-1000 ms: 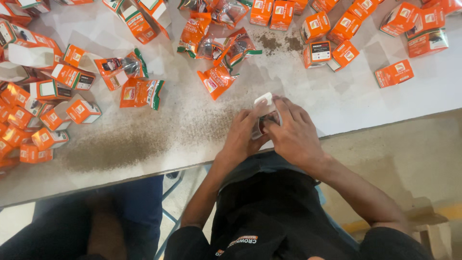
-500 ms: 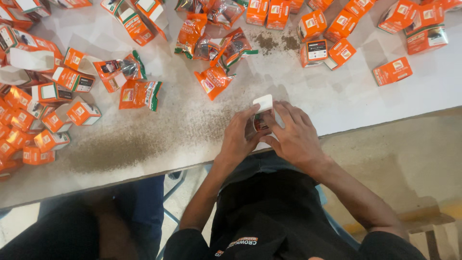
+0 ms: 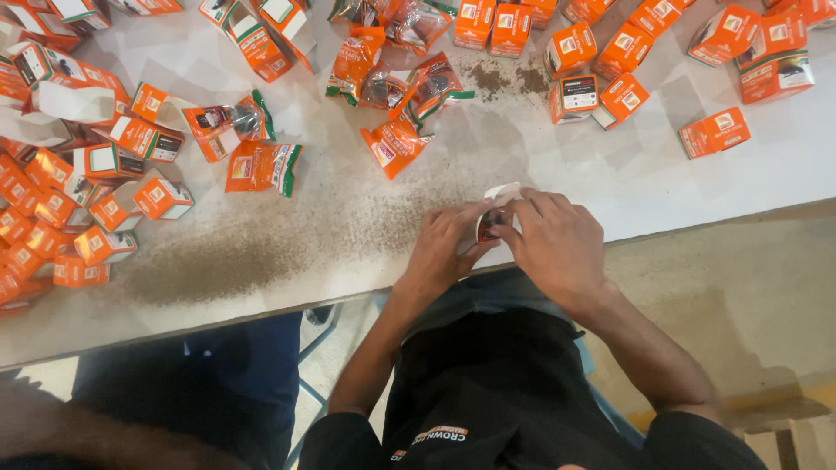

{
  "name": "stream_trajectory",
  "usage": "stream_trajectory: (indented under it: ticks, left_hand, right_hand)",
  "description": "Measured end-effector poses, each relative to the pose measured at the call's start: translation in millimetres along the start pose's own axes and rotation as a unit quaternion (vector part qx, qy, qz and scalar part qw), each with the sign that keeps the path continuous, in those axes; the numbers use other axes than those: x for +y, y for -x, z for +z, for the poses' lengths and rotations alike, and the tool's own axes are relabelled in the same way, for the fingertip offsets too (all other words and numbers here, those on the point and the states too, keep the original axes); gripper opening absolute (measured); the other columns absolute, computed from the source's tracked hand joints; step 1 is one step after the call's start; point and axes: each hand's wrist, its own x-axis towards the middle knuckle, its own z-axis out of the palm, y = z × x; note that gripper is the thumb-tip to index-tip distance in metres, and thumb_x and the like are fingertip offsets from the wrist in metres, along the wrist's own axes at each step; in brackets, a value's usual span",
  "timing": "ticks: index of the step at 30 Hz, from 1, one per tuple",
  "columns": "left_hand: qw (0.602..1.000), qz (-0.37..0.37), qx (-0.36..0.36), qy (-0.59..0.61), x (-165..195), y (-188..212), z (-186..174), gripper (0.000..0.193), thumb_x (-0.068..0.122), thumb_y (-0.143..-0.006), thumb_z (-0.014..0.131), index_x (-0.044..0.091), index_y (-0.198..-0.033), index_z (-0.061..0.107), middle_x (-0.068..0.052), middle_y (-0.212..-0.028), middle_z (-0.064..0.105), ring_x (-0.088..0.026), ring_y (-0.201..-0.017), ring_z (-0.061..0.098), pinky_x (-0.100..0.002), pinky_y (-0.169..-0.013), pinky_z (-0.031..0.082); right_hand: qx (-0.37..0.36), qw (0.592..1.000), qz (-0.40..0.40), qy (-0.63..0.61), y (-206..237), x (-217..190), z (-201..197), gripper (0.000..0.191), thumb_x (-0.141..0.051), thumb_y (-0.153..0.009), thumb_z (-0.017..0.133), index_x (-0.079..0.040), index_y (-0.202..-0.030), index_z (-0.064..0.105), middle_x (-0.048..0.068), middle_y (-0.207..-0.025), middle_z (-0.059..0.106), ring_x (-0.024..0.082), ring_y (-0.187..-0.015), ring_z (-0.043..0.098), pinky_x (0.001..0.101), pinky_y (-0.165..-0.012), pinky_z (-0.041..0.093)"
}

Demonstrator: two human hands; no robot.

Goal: The person picks up small orange product boxes and plastic-wrapped packets from a large pile on the table, opens a box, inserts a packet into it, and closes the box, placing finished boxes back on the table while pushing aside empty cartons. The person repeats this packing cycle one box at a time by hand.

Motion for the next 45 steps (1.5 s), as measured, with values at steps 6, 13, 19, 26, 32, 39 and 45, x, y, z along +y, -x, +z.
stream_trajectory:
  ticks: [6,13,19,26,32,39,45]
  left_hand:
    - [1.0,-0.002,0.004,0.01,4,0,-3,0.069,0.018,-0.084,0.086,0.015,-0.144,0.053,-0.005,-0.126,0.069,-0.026,-0.118,0.066,-0.041,-0.105,0.046]
    - [0.999,0.01,0.021,0.036,-2,0,-2,0.071,0.02,-0.082,0.089,0.013,-0.143,0.053,-0.006,-0.129,0.069,-0.027,-0.115,0.067,-0.04,-0.102,0.047]
    - [0.998,-0.014,0.013,0.063,-6,-1,-1,0.076,0.021,-0.079,0.09,0.012,-0.144,0.052,-0.009,-0.126,0.069,-0.029,-0.112,0.067,-0.041,-0.1,0.048]
    - [0.999,0.011,0.016,0.027,-1,-1,-2,0.072,0.02,-0.083,0.089,0.013,-0.144,0.052,-0.006,-0.125,0.07,-0.028,-0.115,0.067,-0.041,-0.102,0.047]
    - [0.999,0.016,0.009,0.035,-1,-1,-3,0.071,0.018,-0.084,0.087,0.013,-0.144,0.052,-0.01,-0.129,0.069,-0.03,-0.117,0.067,-0.042,-0.101,0.048]
    - [0.994,-0.077,-0.044,0.069,-11,-2,3,0.084,0.023,-0.082,0.093,0.013,-0.151,0.048,-0.012,-0.104,0.069,-0.033,-0.096,0.067,-0.043,-0.087,0.052]
    - [1.0,0.008,-0.005,0.03,-9,-3,1,0.084,0.024,-0.081,0.088,0.013,-0.152,0.044,-0.016,-0.119,0.067,-0.035,-0.112,0.064,-0.046,-0.097,0.048]
  right_hand:
    - [-0.058,0.998,0.014,0.012,-9,-5,3,0.021,-0.029,-0.085,0.075,-0.01,-0.094,0.072,0.006,-0.097,0.07,0.028,-0.096,0.067,0.0439,-0.075,0.053]
    - [0.029,0.997,-0.068,0.031,2,4,22,0.011,-0.02,-0.091,0.07,-0.011,-0.096,0.072,0.004,-0.102,0.064,0.026,-0.103,0.063,0.0488,-0.101,0.042]
    - [0.06,0.996,0.001,-0.065,7,19,15,0.012,-0.016,-0.095,0.071,-0.009,-0.104,0.069,0.004,-0.115,0.064,0.029,-0.096,0.065,0.046,-0.086,0.05]
    - [-0.031,0.998,0.049,-0.035,4,-4,7,0.023,-0.029,-0.088,0.075,-0.019,-0.109,0.077,0.007,-0.103,0.061,0.03,-0.082,0.069,0.0461,-0.062,0.053]
    - [-0.041,0.993,0.04,-0.108,-7,9,21,0.013,-0.025,-0.092,0.074,-0.016,-0.1,0.077,0.007,-0.102,0.062,0.031,-0.08,0.069,0.0459,-0.07,0.055]
    - [0.272,0.952,-0.041,-0.136,9,16,-20,0.003,-0.004,-0.108,0.055,-0.004,-0.106,0.057,0.013,-0.114,0.059,0.036,-0.104,0.063,0.0438,-0.086,0.055]
    - [0.125,0.718,0.068,-0.681,21,50,-38,0.011,-0.012,-0.11,0.042,-0.001,-0.108,0.043,0.02,-0.117,0.067,0.034,-0.114,0.068,0.0474,-0.097,0.06]
